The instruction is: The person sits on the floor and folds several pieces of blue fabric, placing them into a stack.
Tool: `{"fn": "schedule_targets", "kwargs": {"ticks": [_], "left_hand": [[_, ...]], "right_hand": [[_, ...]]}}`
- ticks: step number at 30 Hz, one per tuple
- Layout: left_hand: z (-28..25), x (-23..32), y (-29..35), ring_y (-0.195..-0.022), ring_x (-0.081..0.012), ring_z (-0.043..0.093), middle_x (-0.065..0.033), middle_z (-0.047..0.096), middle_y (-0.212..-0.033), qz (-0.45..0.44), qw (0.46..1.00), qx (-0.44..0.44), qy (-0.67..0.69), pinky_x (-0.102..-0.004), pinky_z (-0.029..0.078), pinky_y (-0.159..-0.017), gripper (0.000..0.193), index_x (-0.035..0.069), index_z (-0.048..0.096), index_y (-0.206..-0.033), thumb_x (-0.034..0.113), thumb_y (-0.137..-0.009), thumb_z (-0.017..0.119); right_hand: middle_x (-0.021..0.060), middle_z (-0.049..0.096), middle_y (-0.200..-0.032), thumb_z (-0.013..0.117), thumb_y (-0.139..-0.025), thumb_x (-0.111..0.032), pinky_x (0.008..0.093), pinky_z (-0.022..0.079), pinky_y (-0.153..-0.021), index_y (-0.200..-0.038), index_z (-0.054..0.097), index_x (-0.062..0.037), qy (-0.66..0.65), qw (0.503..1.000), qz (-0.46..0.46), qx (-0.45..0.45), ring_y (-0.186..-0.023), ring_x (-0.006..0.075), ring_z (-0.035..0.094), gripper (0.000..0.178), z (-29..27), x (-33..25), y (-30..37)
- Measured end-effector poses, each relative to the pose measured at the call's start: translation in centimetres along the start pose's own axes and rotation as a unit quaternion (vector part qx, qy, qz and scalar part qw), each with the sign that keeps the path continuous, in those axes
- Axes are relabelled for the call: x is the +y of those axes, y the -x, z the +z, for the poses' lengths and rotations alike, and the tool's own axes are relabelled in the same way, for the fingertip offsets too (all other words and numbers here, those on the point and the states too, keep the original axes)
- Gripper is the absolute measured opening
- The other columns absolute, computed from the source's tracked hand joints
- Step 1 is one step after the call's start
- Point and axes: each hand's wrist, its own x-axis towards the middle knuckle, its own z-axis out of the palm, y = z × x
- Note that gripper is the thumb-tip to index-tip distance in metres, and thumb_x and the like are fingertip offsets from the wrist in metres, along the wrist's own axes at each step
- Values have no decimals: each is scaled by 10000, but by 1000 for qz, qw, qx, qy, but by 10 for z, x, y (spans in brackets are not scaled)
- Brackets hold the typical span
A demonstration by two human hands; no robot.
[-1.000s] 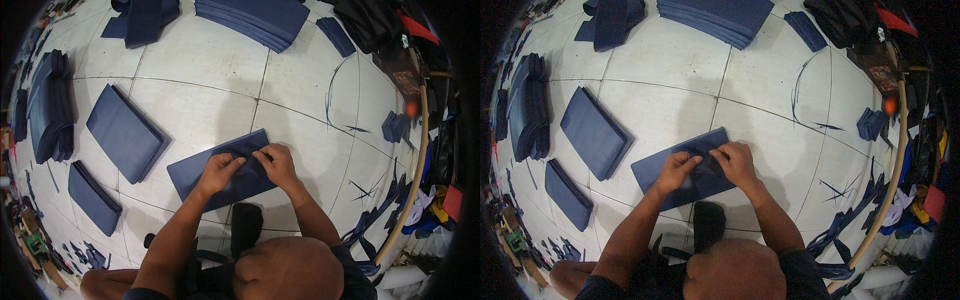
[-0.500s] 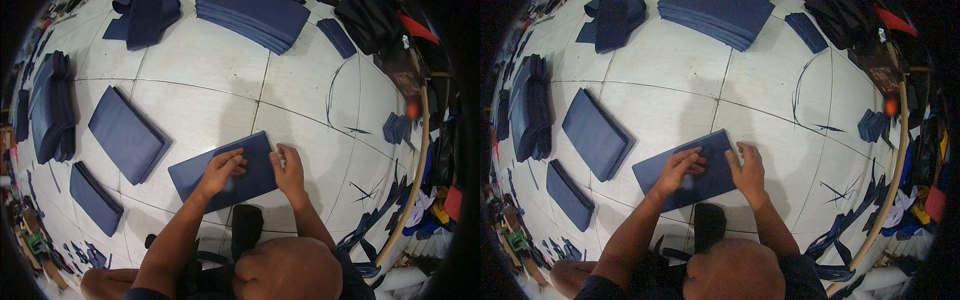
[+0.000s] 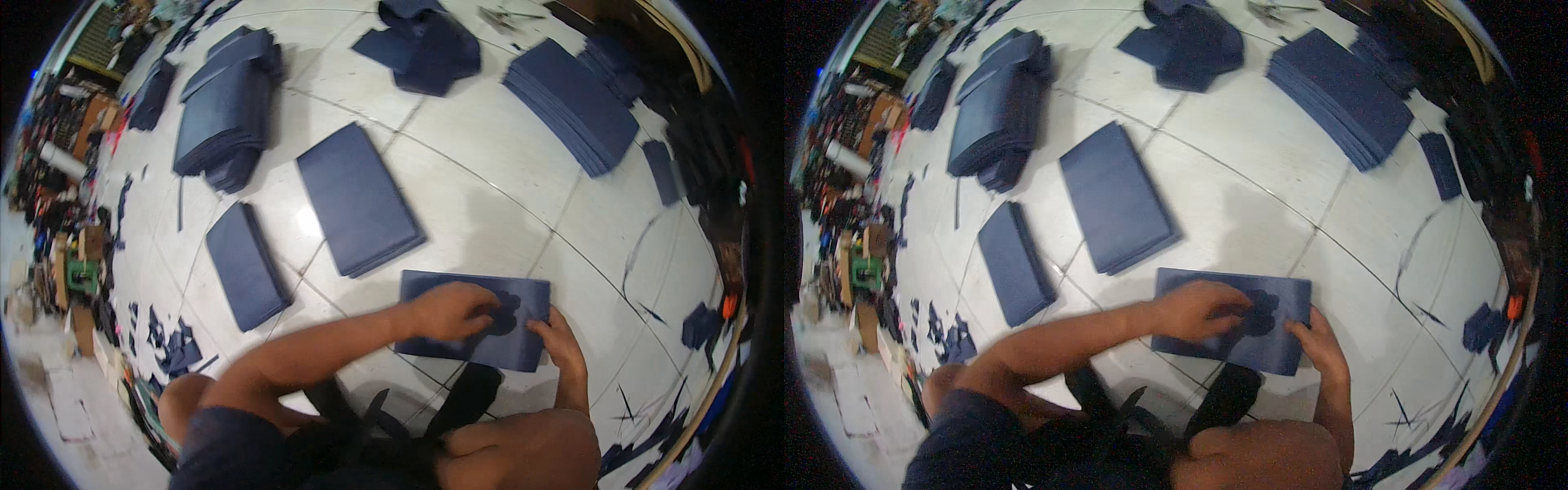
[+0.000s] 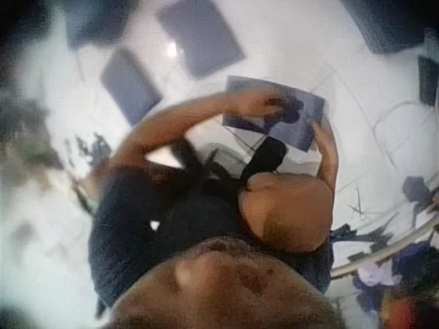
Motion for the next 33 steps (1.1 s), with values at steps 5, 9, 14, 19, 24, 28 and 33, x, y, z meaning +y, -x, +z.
{"fn": "schedule_targets", "kwargs": {"ticks": [5, 9, 14, 19, 24, 28, 33], "left_hand": [[-113, -47, 146, -987, -322, 682, -195, 679, -1119, -76, 979, 25, -188, -418, 546, -886, 271, 16, 662, -1174, 132, -940, 590], [-170, -62, 259, -931, -257, 691, -197, 702, -1037, -263, 942, 195, -68, -364, 540, -828, 289, -10, 676, -1112, 211, -935, 618], [-177, -116, 292, -970, -258, 670, -169, 680, -1114, -372, 863, 323, 111, -368, 535, -848, 473, -4, 646, -1209, 405, -976, 596], [-147, -154, 230, -1276, -333, 508, -240, 482, -1418, -311, 868, 305, 238, -437, 476, -998, 860, 21, 392, -1482, 699, -953, 415], [-140, -189, 177, -1363, -381, 407, -258, 354, -1504, -253, 787, 376, 418, -494, 455, -1020, 949, 64, 247, -1558, 762, -928, 376], [-141, -203, 147, -1188, -328, 528, -234, 488, -1372, -209, 807, 343, 433, -430, 494, -905, 938, -7, 372, -1458, 764, -924, 375], [-129, -210, 142, -941, -281, 621, -212, 619, -1103, -207, 798, 444, 351, -367, 521, -778, 883, -133, 463, -1328, 657, -936, 513]], "right_hand": [[137, 627, -1232, 600, -948, -100, 360, 442, -1015, -1374, 483, 9, 136, 981, -140, 19, -1126, 217, 583, 455, 11, 15, 10], [80, 648, -1158, 587, -920, -44, 302, 464, -953, -1344, 510, -4, 21, 986, -160, -28, -1051, 174, 602, 433, -3, -55, 63], [91, 654, -1111, 599, -842, -92, 318, 520, -894, -1371, 489, -2, 86, 980, -177, 39, -973, 181, 637, 547, 3, -190, 122], [217, 490, -1369, 636, -854, -174, 477, 489, -1030, -1539, 256, -61, -6, 981, -188, 42, -1184, 333, 574, 792, 74, -272, 107], [112, 531, -1334, 657, -875, -158, 477, 411, -1096, -1372, 455, -73, -241, 949, -201, 20, -1222, 289, 541, 543, 193, -224, 0], [96, 467, -1438, 638, -927, -153, 496, 402, -1082, -1472, 366, -116, -343, 921, -182, 37, -1311, 306, 463, 610, 285, -133, -70], [240, 377, -1460, 693, -932, -376, 422, 414, -1057, -1422, 379, 54, 195, 948, -161, 193, -1301, 361, 450, 724, 291, -114, -41]]}}
